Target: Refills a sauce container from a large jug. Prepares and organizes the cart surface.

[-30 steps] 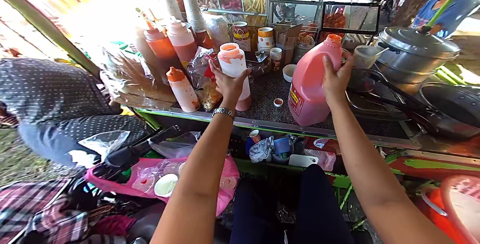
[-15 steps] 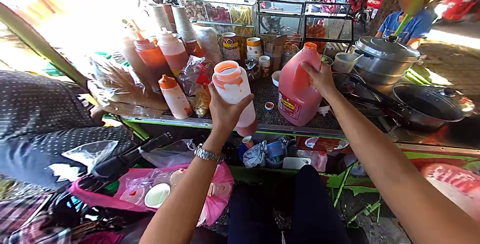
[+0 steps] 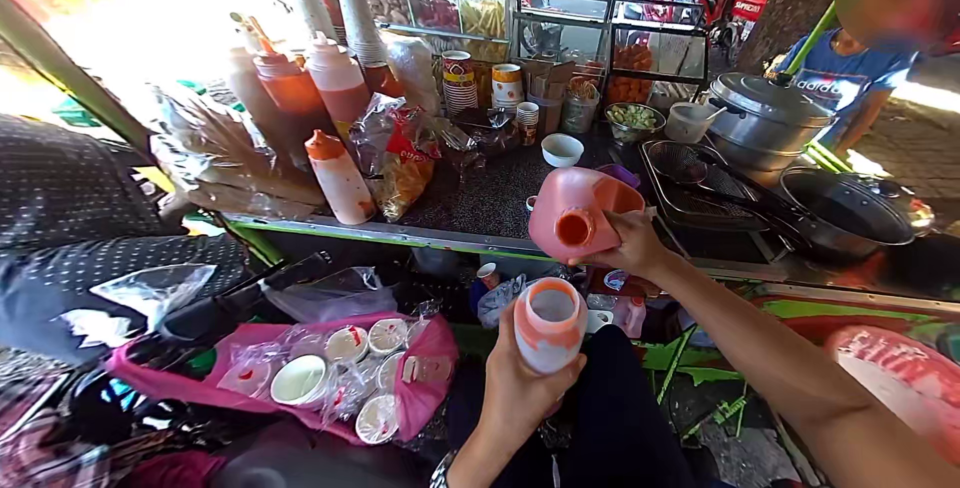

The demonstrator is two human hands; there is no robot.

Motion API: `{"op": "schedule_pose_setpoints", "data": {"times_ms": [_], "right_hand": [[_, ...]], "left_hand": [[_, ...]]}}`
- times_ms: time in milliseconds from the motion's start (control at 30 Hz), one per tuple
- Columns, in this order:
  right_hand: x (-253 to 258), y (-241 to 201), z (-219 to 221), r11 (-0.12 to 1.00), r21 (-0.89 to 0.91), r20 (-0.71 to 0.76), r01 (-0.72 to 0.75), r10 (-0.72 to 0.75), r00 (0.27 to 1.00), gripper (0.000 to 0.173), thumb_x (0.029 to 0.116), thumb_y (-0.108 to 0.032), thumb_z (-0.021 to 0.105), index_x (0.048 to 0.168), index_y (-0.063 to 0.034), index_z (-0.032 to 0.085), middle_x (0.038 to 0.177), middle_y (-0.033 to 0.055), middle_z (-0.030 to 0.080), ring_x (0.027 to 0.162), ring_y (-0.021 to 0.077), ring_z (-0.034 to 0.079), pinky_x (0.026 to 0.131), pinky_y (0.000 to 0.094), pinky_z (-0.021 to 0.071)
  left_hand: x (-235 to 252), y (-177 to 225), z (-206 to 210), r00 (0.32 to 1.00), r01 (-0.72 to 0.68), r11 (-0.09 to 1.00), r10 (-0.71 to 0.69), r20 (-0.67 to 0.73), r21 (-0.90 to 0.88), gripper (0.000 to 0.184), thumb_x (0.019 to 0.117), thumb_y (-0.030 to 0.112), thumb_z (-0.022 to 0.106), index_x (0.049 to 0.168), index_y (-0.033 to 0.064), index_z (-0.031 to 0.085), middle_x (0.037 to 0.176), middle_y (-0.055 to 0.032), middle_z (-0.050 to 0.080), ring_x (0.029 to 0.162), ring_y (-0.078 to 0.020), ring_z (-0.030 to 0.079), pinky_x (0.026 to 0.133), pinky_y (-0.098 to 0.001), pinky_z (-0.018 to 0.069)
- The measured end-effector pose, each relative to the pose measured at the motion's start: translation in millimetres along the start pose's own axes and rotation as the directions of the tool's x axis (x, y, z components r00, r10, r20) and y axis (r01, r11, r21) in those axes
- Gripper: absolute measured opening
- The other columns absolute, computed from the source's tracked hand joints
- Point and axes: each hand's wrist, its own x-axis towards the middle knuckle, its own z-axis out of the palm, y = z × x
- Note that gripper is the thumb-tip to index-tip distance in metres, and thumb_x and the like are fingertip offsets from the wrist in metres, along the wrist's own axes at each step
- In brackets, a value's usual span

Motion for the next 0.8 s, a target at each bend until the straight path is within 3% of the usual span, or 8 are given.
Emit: {"op": "schedule_pose_setpoints", "data": {"times_ms": [300,600,800], "right_hand": [[-32.8,-19.0,8.2,0.983,-0.047,0.086,0.177,-0.172,0.981,0.037,0.0877,-0.035,0.069,0.07,-0.0026,0.063,0.057,0.0076,0.06,0.052,0.0163,0.061,0.049,0.0299,0.0476],[-57.9,-24.2,12.4,0.968,-0.037,0.161,0.25,-0.241,0.957,0.035,0.0867,-0.03,0.07,0.063,-0.0061,0.06,0.055,0.0064,0.058,0.053,0.0177,0.06,0.05,0.0315,0.047],[-68.2,-25.9,10.4,0.961,-0.038,0.224,0.273,-0.258,0.94,0.031,0.0845,-0.029,0.071,0.065,-0.007,0.063,0.058,0.006,0.062,0.058,0.0173,0.063,0.055,0.0313,0.0502]], "left_hand": [[-39.4,-16.2,10.7,0.999,0.043,0.999,-0.043,-0.015,-0.021,0.107,0.0605,0.038,0.092,0.141,-0.0129,0.043,0.124,-0.0172,0.068,0.114,-0.0075,0.067,0.1,-0.0233,0.0537],[-65.1,-22.5,14.6,0.996,0.092,0.994,-0.092,0.002,-0.051,0.105,0.0616,0.037,0.093,0.141,-0.0118,0.044,0.125,-0.0169,0.068,0.115,-0.0078,0.067,0.101,-0.0236,0.0532],[-78.0,-30.4,20.9,0.992,0.123,0.991,-0.122,0.024,-0.06,0.105,0.0625,0.035,0.093,0.142,-0.0126,0.043,0.127,-0.0184,0.067,0.117,-0.0103,0.066,0.103,-0.0251,0.0523]]}}
